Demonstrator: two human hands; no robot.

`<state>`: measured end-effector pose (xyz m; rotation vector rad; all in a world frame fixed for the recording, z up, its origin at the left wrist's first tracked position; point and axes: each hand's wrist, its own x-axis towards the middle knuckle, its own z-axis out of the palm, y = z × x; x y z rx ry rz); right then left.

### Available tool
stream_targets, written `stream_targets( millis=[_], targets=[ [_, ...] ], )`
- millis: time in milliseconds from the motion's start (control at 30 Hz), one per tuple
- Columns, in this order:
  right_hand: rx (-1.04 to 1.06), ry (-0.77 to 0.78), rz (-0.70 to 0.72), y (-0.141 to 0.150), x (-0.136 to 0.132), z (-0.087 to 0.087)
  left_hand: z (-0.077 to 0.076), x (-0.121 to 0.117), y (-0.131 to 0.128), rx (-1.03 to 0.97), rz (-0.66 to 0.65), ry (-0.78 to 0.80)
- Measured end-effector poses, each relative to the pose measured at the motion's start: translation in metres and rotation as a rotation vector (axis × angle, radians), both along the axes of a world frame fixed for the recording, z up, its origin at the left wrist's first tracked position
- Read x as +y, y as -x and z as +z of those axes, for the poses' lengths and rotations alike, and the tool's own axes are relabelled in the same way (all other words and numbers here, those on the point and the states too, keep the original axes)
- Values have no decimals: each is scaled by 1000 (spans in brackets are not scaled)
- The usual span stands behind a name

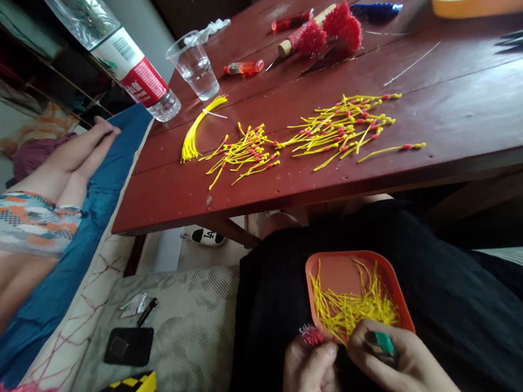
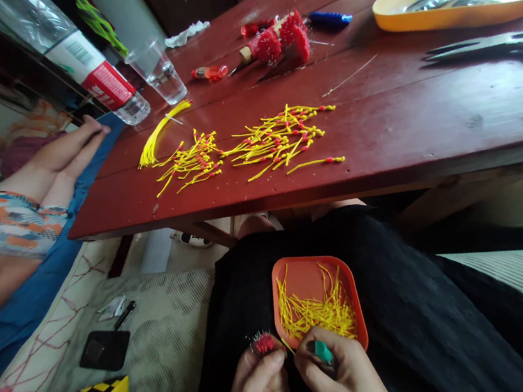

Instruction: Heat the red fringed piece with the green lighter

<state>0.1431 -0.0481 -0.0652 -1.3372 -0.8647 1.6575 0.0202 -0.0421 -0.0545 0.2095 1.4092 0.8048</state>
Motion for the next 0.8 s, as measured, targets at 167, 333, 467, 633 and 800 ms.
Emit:
stream_targets(
  millis=[167, 333, 467, 633, 800],
  targets=[
    [6, 9, -4, 0, -1, 0, 3, 2, 0, 76, -94, -58],
    [27, 27, -5, -2, -1, 1, 5, 3, 1, 143, -149, -102],
    [71, 50, -32, -2, 1, 5, 6, 0, 0, 210, -171, -136],
    [-13, -24, 36, -4, 4, 5, 5, -5, -5, 234, -60, -139],
    [-82, -66, 103, -6, -1, -6, 5, -3, -8, 184, -62, -201]
  ],
)
